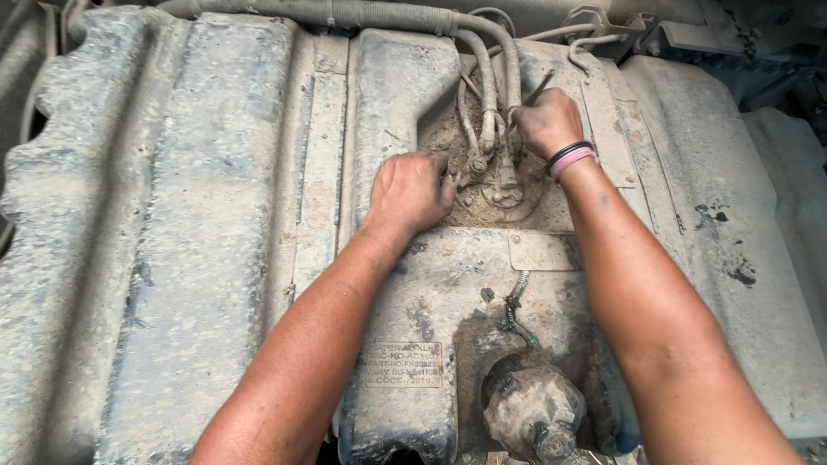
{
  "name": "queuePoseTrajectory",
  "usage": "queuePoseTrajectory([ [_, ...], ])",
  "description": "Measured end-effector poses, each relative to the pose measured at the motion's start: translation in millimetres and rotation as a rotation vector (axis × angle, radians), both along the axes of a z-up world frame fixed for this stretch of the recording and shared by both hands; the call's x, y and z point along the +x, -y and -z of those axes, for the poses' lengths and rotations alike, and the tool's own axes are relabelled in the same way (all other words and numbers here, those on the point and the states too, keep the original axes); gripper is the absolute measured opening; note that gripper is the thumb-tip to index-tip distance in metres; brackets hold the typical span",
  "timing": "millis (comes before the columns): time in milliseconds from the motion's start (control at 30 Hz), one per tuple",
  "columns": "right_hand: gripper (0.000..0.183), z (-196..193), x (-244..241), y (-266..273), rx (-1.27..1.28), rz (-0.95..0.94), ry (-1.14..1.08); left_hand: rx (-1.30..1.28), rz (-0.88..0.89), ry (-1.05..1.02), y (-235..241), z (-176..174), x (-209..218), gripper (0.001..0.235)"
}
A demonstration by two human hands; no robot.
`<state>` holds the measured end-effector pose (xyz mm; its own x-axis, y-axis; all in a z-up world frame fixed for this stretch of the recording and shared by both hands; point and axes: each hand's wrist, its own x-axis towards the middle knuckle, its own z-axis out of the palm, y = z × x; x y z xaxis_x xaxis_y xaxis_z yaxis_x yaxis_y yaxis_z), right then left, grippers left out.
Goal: The person uses a small metal tool to scrape accumulated dirt and grime from the underside of a vehicle, focusing on the area around a bundle of wires and hoses. The person repeatedly scrapes and removes debris from the same concentrated area.
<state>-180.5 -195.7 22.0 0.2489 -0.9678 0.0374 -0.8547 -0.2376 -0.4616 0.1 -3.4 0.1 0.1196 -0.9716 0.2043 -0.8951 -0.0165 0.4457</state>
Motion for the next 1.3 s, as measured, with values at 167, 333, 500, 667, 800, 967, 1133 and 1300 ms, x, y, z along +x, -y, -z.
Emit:
queuePoseTrajectory([
  [167, 0.02, 24.7, 2.5, -13.4, -0.031, -0.136, -0.231, 0.033, 0.008, 0.01, -2.1, -0.6, 0.6, 0.025],
  [333, 0.017, 51.2, 10.4, -8.8, -0.311, -0.043, -0.255, 0.037, 0.0, 0.004, -0.1, 2.8, -0.6, 0.02],
  [500, 0.027, 34.2, -6.5, 6.2, -0.271, -0.061, 0.025, -0.02, 0.006, 0.044, -1.2, 2.2, -1.0, 0.018],
  [667, 0.02, 34.5, -4.1, -13.4, -0.049, -0.11, -0.176, -0.034, 0.013, 0.053, -0.4, 4.1, -2.3, 0.018],
  [800, 0.018, 44.8, 10.3, -13.9, -0.157, -0.054, -0.228, -0.195, 0.039, 0.088, -3.7, 6.5, 1.0, 0.017],
  [967, 0.017, 54.4, 16.8, -13.7, -0.354, 0.003, -0.035, -0.052, 0.0, 0.053, -0.3, 5.7, -2.6, 0.022],
  [1133, 0.022, 39.8, 4.0, -13.5, -0.034, -0.053, -0.175, -0.063, 0.001, 0.097, 0.1, 2.0, -2.9, 0.022],
  [1300, 0.015, 63.3, 2.3, -2.6, -0.283, -0.182, -0.399, -0.234, 0.04, 0.045, -6.6, 4.2, -0.3, 0.022],
])
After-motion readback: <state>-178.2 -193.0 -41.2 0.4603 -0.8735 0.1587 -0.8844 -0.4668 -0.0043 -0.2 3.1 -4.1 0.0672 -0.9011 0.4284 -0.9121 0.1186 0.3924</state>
